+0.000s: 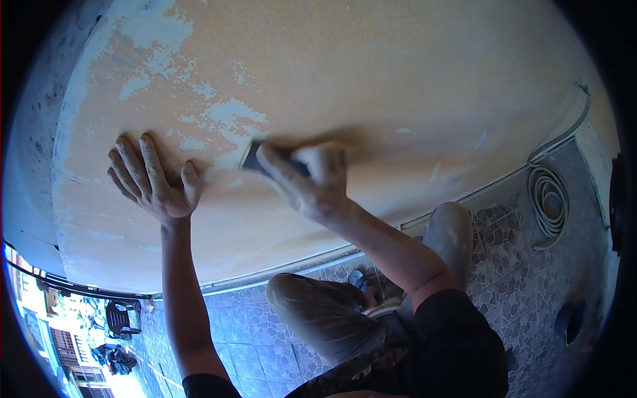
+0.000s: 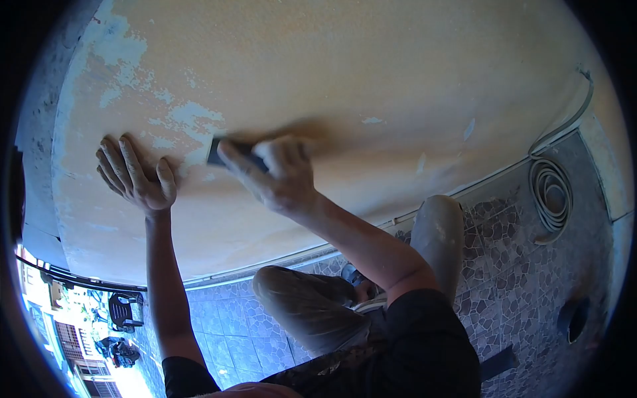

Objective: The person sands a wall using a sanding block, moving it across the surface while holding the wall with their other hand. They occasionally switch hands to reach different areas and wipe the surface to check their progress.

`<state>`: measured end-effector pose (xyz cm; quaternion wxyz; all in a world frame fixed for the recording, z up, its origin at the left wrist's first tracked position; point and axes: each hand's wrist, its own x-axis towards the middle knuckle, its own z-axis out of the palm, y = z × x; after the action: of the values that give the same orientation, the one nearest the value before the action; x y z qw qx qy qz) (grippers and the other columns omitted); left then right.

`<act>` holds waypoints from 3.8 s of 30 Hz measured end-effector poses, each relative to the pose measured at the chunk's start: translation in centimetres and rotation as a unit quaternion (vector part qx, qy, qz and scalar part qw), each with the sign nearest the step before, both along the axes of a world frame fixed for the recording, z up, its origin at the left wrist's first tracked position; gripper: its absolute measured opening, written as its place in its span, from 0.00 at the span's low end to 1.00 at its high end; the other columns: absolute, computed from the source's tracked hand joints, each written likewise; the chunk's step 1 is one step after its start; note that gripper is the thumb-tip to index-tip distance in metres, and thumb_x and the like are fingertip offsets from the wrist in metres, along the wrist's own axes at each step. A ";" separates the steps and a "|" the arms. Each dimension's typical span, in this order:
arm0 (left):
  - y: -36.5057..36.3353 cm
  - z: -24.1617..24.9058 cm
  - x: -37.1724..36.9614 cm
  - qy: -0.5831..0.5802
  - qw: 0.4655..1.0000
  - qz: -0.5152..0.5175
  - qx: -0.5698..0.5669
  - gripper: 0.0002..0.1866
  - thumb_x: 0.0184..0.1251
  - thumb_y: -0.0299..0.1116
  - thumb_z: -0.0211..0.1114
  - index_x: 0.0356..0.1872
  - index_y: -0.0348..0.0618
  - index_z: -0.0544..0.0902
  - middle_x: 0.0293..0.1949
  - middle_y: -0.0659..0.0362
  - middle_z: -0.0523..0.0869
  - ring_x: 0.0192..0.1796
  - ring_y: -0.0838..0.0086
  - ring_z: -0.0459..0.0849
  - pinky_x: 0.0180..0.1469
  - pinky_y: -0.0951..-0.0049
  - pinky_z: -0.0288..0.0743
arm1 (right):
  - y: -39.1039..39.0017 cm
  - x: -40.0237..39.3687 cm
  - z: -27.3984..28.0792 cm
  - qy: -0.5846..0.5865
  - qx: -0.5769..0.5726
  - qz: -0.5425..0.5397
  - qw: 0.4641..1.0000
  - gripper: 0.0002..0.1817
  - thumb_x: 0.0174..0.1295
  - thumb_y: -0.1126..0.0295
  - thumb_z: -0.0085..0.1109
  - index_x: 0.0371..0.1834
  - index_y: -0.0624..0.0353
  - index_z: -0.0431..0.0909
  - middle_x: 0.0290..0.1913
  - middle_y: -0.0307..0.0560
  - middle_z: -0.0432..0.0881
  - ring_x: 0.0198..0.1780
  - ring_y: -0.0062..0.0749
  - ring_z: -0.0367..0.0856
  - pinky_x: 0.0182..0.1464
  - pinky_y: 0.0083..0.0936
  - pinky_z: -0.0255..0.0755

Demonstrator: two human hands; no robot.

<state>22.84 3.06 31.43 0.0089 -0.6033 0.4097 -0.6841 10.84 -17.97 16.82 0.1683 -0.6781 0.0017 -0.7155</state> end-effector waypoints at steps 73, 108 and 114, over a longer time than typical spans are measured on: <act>-0.7 -3.4 -0.3 0.035 0.998 0.051 -0.019 0.39 0.79 0.59 0.41 0.79 0.42 0.67 0.81 0.41 0.61 0.84 0.44 0.53 0.82 0.39 0.41 | -3.3 -1.3 3.7 -0.019 0.004 -0.069 0.997 0.35 0.52 0.55 0.82 0.66 0.47 0.84 0.44 0.39 0.72 0.44 0.35 0.69 0.48 0.38 0.58; -0.7 -3.9 -0.2 0.049 0.997 0.049 -0.025 0.38 0.79 0.58 0.42 0.79 0.41 0.67 0.81 0.42 0.60 0.84 0.46 0.52 0.82 0.40 0.41 | -3.6 -2.1 -6.5 0.028 -0.024 -0.022 0.999 0.28 0.55 0.60 0.80 0.62 0.32 0.87 0.41 0.33 0.71 0.44 0.29 0.70 0.48 0.34 0.58; -1.2 -4.8 -0.7 0.062 0.997 0.036 -0.040 0.38 0.79 0.56 0.43 0.80 0.40 0.65 0.82 0.42 0.58 0.85 0.46 0.51 0.82 0.41 0.39 | -10.8 -3.5 2.0 -0.219 0.345 0.011 0.913 0.24 0.64 0.66 0.74 0.62 0.62 0.84 0.42 0.41 0.75 0.43 0.33 0.67 0.44 0.29 0.62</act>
<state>22.11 1.86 26.64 -0.0155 -0.6587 0.3596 -0.6607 7.34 -28.76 18.82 0.3958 -0.4043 0.2046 -0.7988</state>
